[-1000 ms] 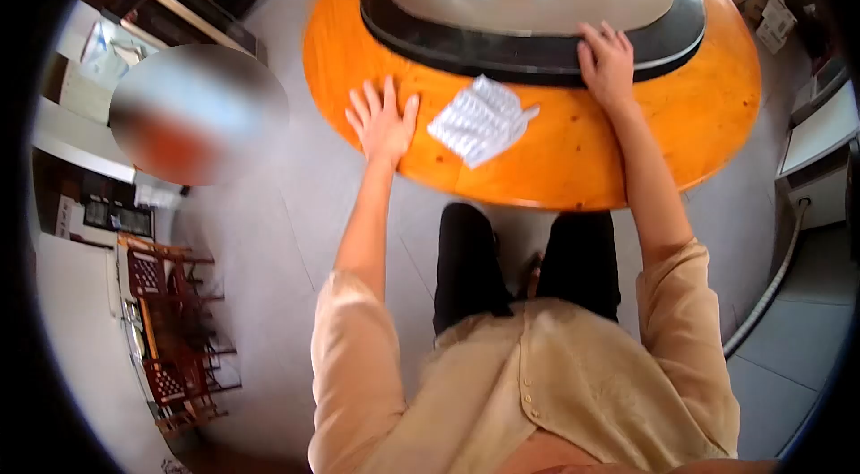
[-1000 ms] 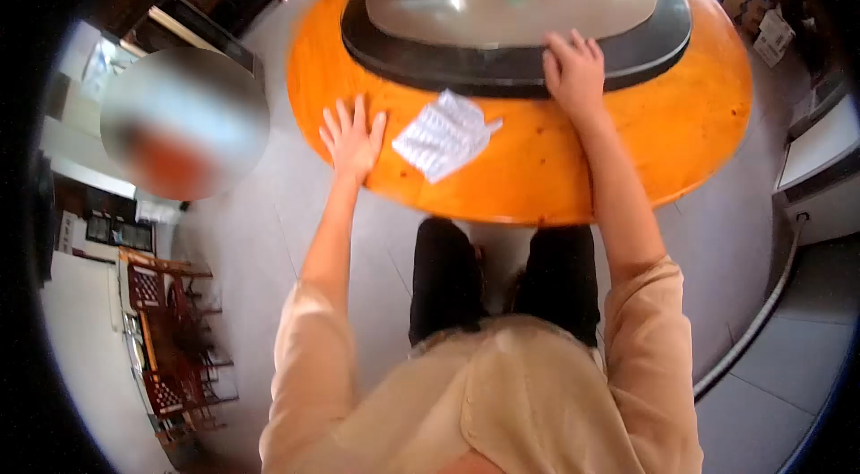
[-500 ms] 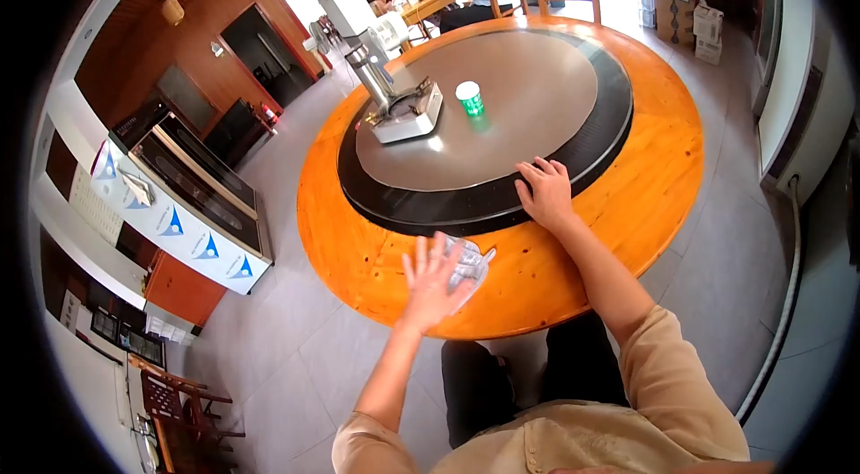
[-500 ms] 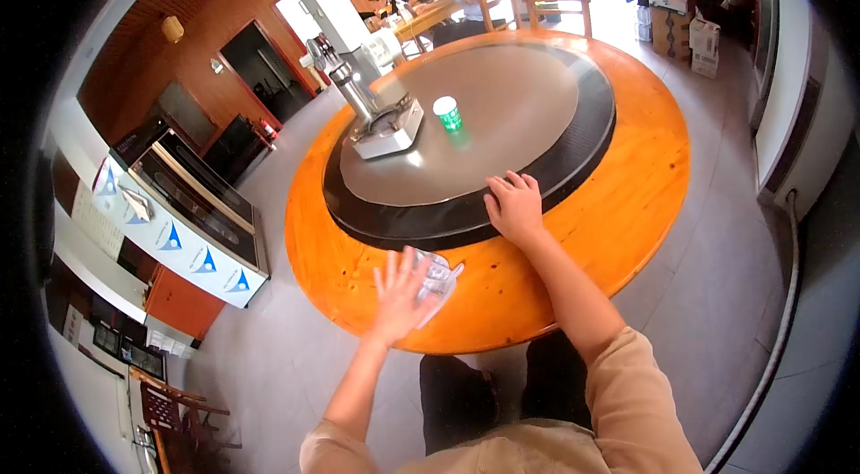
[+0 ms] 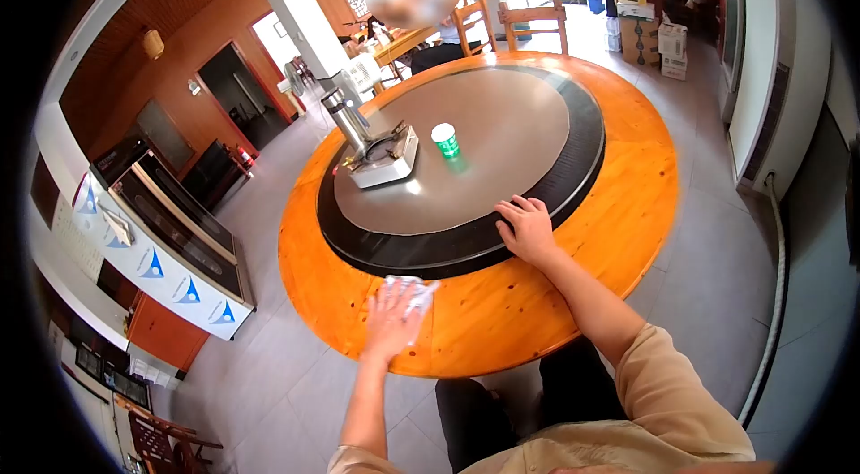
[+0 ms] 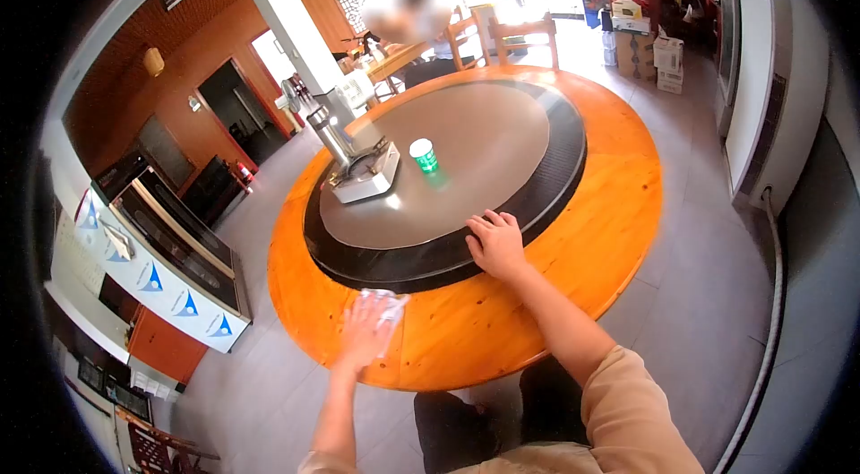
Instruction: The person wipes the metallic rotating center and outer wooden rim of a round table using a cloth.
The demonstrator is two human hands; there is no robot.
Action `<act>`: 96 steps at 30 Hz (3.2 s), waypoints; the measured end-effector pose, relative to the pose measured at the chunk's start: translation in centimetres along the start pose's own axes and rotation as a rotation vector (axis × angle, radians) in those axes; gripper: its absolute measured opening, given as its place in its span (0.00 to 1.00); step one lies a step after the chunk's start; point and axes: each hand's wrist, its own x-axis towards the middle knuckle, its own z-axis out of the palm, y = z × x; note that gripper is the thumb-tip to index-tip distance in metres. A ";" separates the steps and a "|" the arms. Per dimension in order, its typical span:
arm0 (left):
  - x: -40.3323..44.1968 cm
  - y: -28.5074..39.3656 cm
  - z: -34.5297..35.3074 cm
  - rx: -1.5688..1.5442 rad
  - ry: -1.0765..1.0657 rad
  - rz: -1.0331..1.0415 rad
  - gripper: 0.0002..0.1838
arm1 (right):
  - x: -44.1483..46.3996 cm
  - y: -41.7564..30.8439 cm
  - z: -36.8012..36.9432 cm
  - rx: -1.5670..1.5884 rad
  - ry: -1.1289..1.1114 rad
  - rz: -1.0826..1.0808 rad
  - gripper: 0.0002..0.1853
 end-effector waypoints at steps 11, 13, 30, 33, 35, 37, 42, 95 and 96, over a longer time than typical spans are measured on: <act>3.9 -20.9 -0.7 0.092 -0.064 -0.538 0.32 | 0.2 -0.1 0.0 -0.010 -0.002 0.022 0.14; 3.7 -23.6 -0.3 0.179 -0.056 -0.619 0.31 | 0.2 -0.1 0.3 -0.008 0.017 0.028 0.13; 1.2 -16.9 -0.2 0.113 0.008 -0.576 0.33 | 0.3 -0.7 0.3 0.046 0.108 0.075 0.10; 0.5 -11.3 -0.2 0.059 0.002 -0.414 0.33 | 0.2 -0.6 0.4 0.031 0.094 0.082 0.09; 0.5 -8.2 0.8 0.024 0.042 -0.209 0.32 | 0.2 -0.5 0.5 0.036 0.099 0.079 0.09; 0.8 -4.5 1.8 -0.016 0.050 -0.022 0.31 | 0.1 -0.6 0.3 0.035 0.089 0.081 0.09; 1.6 5.3 1.7 -0.027 -0.021 0.274 0.32 | -0.2 -0.3 0.5 0.036 0.099 0.053 0.09; 8.3 -22.9 -2.3 0.101 -0.064 -0.797 0.37 | 0.8 -0.6 -0.2 0.035 0.066 0.027 0.06; 7.6 -22.8 -2.5 0.100 -0.055 -0.805 0.37 | 0.8 -0.5 -0.1 0.039 0.076 0.028 0.06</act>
